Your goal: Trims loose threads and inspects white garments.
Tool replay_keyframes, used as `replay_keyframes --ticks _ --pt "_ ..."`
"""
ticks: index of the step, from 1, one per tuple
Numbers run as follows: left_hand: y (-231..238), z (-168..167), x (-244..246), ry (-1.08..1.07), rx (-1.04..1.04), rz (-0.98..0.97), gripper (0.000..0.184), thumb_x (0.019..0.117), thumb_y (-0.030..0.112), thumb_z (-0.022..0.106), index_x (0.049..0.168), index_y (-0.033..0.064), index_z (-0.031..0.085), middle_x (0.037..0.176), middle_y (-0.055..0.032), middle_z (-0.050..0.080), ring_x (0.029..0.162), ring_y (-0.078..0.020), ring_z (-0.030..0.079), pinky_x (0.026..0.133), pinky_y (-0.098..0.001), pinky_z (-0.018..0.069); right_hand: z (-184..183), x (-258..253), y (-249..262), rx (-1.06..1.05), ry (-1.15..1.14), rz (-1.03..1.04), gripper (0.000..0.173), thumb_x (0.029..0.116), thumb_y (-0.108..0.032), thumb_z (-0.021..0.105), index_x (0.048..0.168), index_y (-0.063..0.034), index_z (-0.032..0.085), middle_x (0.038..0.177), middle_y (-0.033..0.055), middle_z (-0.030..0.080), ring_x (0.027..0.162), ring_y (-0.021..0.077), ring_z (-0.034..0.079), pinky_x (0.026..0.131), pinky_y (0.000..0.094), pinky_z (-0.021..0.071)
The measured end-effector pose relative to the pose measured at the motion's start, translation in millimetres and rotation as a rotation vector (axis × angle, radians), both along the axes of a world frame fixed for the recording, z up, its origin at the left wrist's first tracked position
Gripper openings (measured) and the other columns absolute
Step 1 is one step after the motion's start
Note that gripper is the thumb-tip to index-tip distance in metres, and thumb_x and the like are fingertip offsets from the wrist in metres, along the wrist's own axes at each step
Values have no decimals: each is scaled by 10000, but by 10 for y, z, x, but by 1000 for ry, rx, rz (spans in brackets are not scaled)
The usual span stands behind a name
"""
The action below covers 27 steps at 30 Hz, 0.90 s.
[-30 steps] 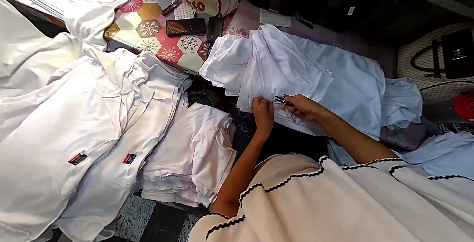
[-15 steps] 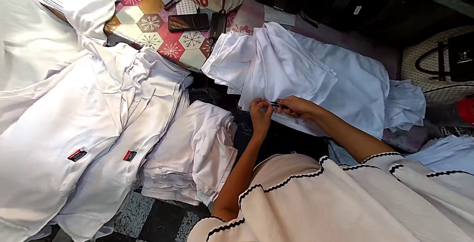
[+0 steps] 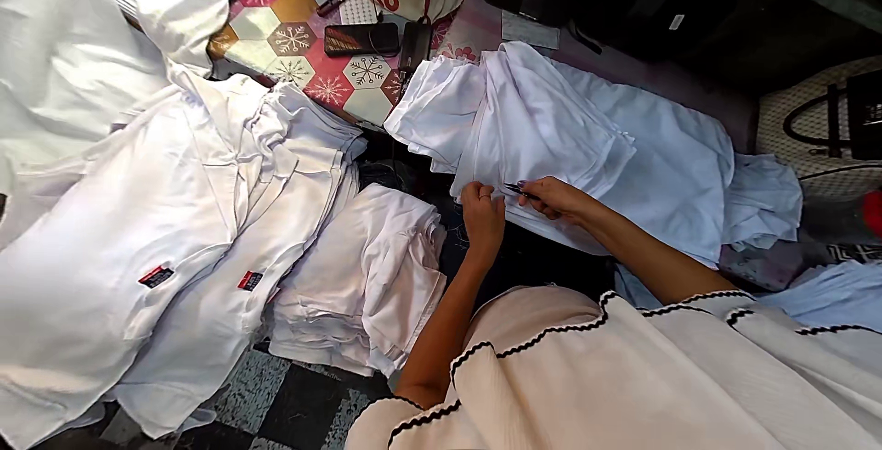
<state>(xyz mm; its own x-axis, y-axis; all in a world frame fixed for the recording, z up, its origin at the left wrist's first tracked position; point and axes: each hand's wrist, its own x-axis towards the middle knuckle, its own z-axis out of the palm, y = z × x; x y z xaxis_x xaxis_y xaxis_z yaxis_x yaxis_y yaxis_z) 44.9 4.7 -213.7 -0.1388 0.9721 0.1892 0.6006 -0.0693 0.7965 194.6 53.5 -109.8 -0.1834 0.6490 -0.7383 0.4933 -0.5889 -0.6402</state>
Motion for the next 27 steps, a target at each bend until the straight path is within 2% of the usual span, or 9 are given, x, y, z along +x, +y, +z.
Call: replay_keyframes --ticks 3,5,8,11,15,18,20,23,27 --pt "125 -225 77 30 162 26 100 910 35 695 935 -54 731 1087 -242 650 1091 -410 629 940 -488 539 -65 -42 42 14 -7 -22 403 1127 -308 403 904 -53 621 534 -61 389 392 16 303 396 166 263" --pt "135 -253 54 -68 190 28 68 887 18 700 879 -47 723 1084 -234 649 1087 -390 629 938 -469 540 -49 -16 39 -11 7 -33 413 1130 -320 388 912 -59 624 529 -72 378 389 12 296 391 165 257" --pt "72 -174 -7 -310 80 15 82 863 19 721 875 -61 706 1153 -239 618 1112 -338 608 935 -420 535 -65 19 19 -66 30 -25 440 1127 -362 379 884 -84 617 515 -90 360 384 2 284 387 164 241" --pt "46 -85 -48 -430 -14 12 80 862 17 718 864 -59 693 1158 -212 605 1109 -280 593 929 -375 518 -90 -32 45 -101 37 -24 452 1129 -366 368 871 -87 612 505 -90 351 378 3 282 385 163 247" --pt "38 -86 -79 -430 -16 8 67 861 10 706 844 -51 683 1108 -193 606 1065 -254 601 899 -349 523 -94 -70 58 -101 10 -35 455 1131 -362 361 874 -81 611 505 -84 354 373 9 283 383 164 247" --pt "70 -97 -46 -334 -34 -12 144 888 61 729 944 -71 712 1195 -245 621 1154 -345 608 969 -438 530 -49 -39 13 -62 -36 -34 469 1129 -384 358 895 -81 629 523 -84 374 389 13 292 395 173 250" --pt "119 -139 27 -261 -20 3 179 902 100 746 988 -56 730 1178 -246 625 1157 -388 596 980 -482 518 -41 -34 -9 -39 -55 -48 478 1128 -393 358 905 -76 639 532 -78 385 395 17 298 399 176 250" --pt "170 -231 80 -238 61 28 89 880 56 735 907 -29 738 1093 -220 635 1106 -375 600 953 -479 516 -48 -19 -16 -42 -60 -57 481 1128 -400 354 909 -75 632 533 -75 383 394 17 302 398 176 253" --pt "95 -132 0 -399 -17 13 65 866 20 717 864 -43 703 1160 -207 606 1122 -292 588 939 -391 518 -21 -30 -19 -93 -40 -22 469 1129 -384 359 904 -78 634 513 -86 363 382 11 285 389 171 241"
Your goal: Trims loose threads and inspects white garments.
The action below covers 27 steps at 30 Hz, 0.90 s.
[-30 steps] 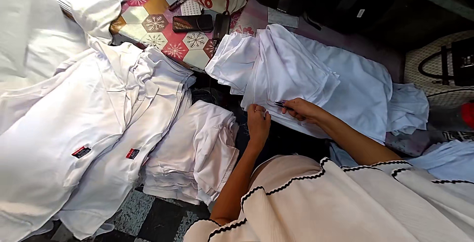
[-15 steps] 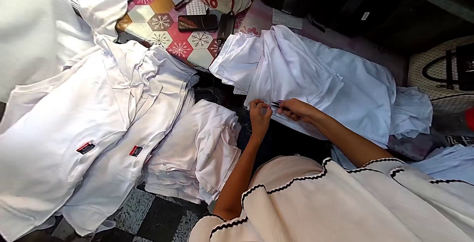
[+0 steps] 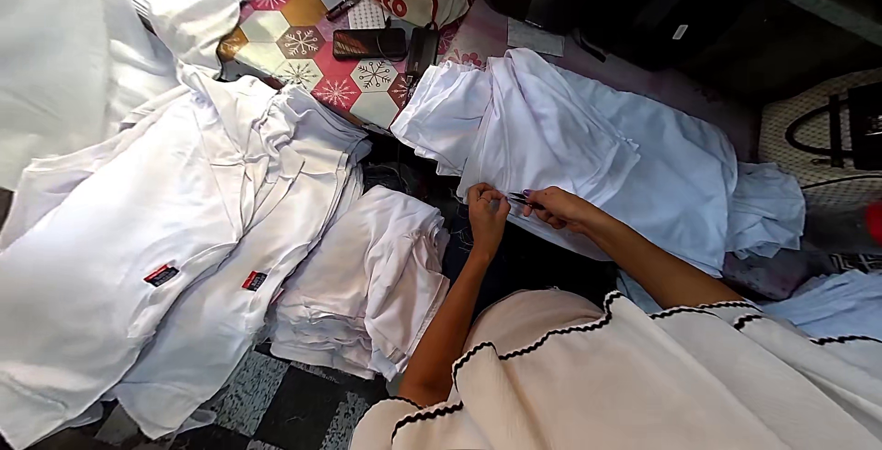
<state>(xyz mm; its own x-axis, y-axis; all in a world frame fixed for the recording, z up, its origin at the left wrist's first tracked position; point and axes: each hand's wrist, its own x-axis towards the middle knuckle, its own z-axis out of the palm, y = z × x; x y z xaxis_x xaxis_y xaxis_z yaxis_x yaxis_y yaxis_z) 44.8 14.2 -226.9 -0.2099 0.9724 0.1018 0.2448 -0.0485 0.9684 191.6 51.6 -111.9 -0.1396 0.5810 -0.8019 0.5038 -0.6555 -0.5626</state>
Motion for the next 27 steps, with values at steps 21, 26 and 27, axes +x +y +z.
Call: replay_keyframes --ticks 21,26,27 --pt "-424 129 -292 170 -88 -226 132 859 58 684 858 -67 724 1032 -221 675 997 -291 664 891 -392 542 -176 -98 19 76 83 -34 395 1127 -285 399 919 -56 645 534 -85 373 401 7 288 406 173 247" --pt "-453 357 -301 480 -221 -322 240 929 126 656 1083 -48 717 1290 -278 612 1232 -444 571 1031 -577 441 -77 -88 -65 309 73 62 420 1132 -314 374 945 -54 645 570 -75 404 458 12 339 465 181 300" --pt "-435 302 -246 523 -73 -196 251 921 138 686 1093 -41 726 1265 -289 626 1207 -472 584 1021 -604 448 -82 -61 -98 488 18 162 367 1121 -276 415 990 -38 662 621 -43 448 521 43 394 532 218 360"
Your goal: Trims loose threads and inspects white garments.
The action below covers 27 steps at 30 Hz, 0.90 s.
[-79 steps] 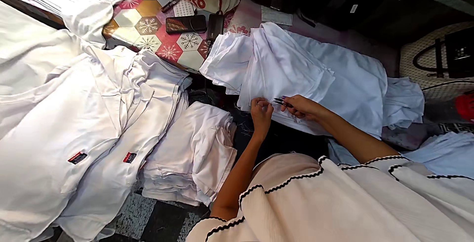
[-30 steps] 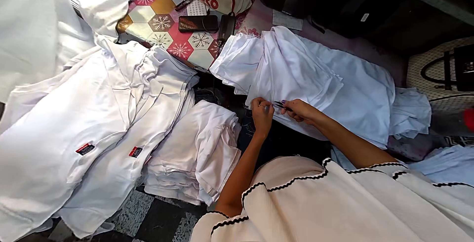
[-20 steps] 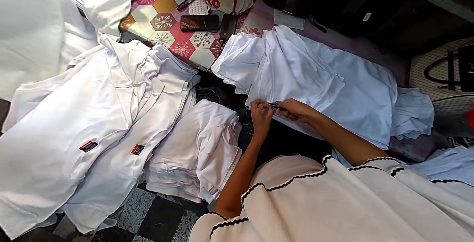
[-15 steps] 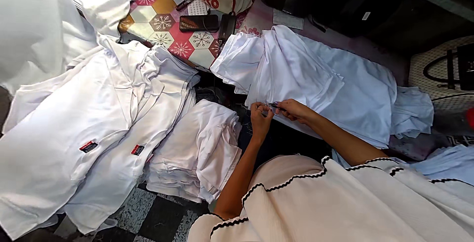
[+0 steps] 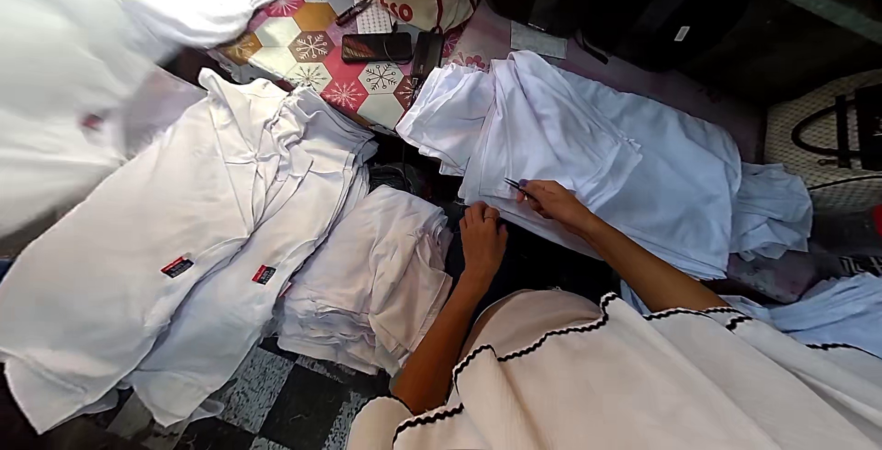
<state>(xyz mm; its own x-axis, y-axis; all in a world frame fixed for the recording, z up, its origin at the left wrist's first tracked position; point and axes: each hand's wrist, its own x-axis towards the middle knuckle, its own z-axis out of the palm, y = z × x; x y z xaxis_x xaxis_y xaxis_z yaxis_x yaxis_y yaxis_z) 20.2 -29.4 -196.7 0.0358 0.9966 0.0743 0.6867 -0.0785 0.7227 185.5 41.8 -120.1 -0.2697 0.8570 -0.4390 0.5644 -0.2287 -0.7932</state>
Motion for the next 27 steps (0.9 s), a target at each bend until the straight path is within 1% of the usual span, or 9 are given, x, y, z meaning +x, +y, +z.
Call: replay_keyframes --ticks 3,7,10,13,15,18,22,24,27 --pt "295 -327 62 119 453 98 224 929 149 698 1122 49 750 1301 -257 621 1270 -459 553 1090 -639 374 -177 56 -82 546 -332 241 341 939 -244 749 1156 7 672 804 163 686 688 329 666 653 534 537" --pt "640 -382 -77 57 592 -20 97 929 98 697 900 65 783 1223 -173 676 1287 -396 549 1123 -612 336 -393 98 -32 869 -489 301 261 914 -74 667 1160 -4 722 864 188 732 680 388 708 577 566 537" --pt "691 -207 -270 -211 423 -131 161 951 115 685 1056 14 753 1175 -163 706 1240 -378 585 1054 -610 393 -180 63 113 651 -250 201 173 959 -80 639 1063 8 746 836 160 723 718 304 693 672 526 558" --pt "699 -124 -397 -490 320 -213 436 897 125 759 1286 -28 634 1165 -138 719 1195 -316 616 1077 -575 403 105 -60 244 308 48 83 155 1016 -148 627 1014 -14 705 680 39 562 533 86 460 510 270 410" --pt "683 -80 -435 -638 247 -219 531 888 60 745 1378 -32 561 1117 -110 739 1131 -231 670 1064 -478 478 233 -156 346 145 160 49 185 1033 -160 606 951 -6 667 628 -17 489 496 32 403 478 211 357" --pt "634 14 -441 -866 182 -131 518 894 0 696 1384 -18 530 1093 -99 729 1061 -175 693 975 -397 555 287 -237 479 41 237 68 195 1035 -152 590 904 -15 634 607 -49 465 484 13 391 470 192 342" --pt "545 157 -198 -706 308 45 782 779 149 859 1434 -54 483 1360 -200 605 1286 -277 561 1086 -439 460 364 -366 511 211 135 139 175 974 -126 682 849 -5 663 627 -21 512 529 19 414 516 211 353" --pt "567 115 -63 -538 456 186 613 807 68 808 1353 -71 566 1196 -230 673 1160 -352 623 1014 -486 497 435 -393 544 307 34 225 149 957 -129 698 892 5 713 691 24 589 611 65 489 609 284 425" --pt "569 111 -145 -613 353 180 349 888 -25 680 1234 -62 649 1078 -178 735 1055 -264 703 942 -430 562 593 -381 647 255 -13 279 182 977 -136 682 867 7 700 677 26 565 599 79 470 600 299 409"
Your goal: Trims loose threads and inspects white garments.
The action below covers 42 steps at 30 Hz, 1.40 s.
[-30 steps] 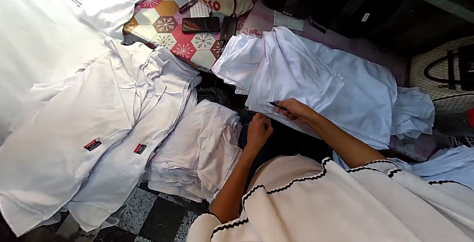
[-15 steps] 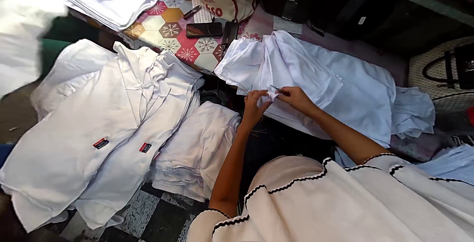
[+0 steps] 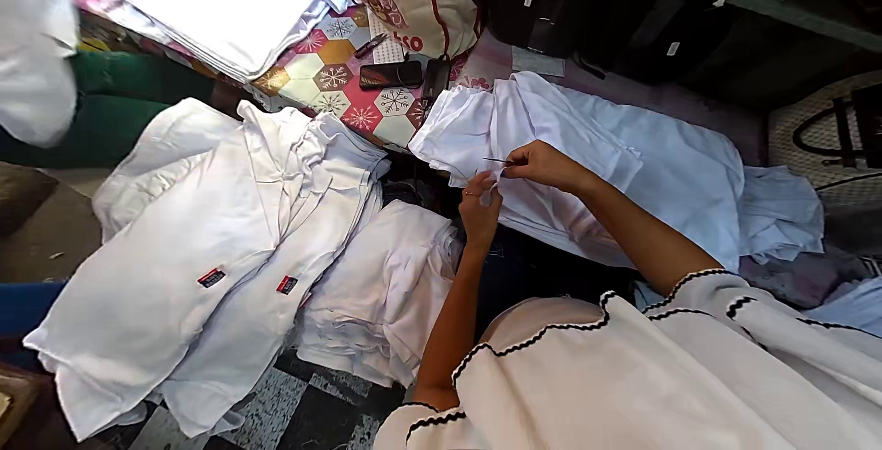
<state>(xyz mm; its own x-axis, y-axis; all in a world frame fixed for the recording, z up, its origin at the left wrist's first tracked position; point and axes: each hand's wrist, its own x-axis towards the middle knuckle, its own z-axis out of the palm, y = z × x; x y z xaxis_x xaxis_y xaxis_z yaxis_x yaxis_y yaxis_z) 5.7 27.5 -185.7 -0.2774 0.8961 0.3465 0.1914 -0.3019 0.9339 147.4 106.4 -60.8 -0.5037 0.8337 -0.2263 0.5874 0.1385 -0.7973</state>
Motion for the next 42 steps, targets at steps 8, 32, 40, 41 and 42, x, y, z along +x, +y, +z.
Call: replay_keyframes --ticks 8,32,40,41,42 --pt "-15 -75 -213 -878 -391 -241 211 969 -83 460 967 38 633 855 -14 691 798 -119 671 805 -328 577 -97 -25 35 -344 236 -58 186 1041 -169 582 890 -62 601 583 -76 416 461 0 357 452 176 320" --pt "-63 -122 -136 79 175 116 201 874 5 762 1065 -54 759 1085 -181 744 973 -199 739 865 -318 608 -395 -215 -30 -753 366 -338 308 1048 -191 528 745 -152 483 482 -92 324 377 3 291 383 164 268" --pt "-247 -136 -491 -224 -236 -40 117 952 -24 643 1011 -97 713 795 -113 756 670 -144 747 686 -304 650 -128 -153 -117 -366 90 -263 567 1127 -441 309 1011 -37 689 592 -55 406 471 58 349 474 237 330" --pt "-284 -146 -512 -253 -257 -43 115 957 -28 633 1010 -103 702 796 -111 754 678 -146 749 693 -306 651 -100 -127 -154 -399 94 -241 549 1132 -412 311 996 -36 687 572 -59 405 454 52 349 460 227 326" --pt "-317 -135 -520 -280 -280 -49 110 962 -29 626 1011 -105 690 800 -107 753 687 -148 750 700 -307 651 -98 -107 -205 -434 90 -205 541 1134 -393 318 974 -32 688 552 -60 404 439 48 347 448 221 322"
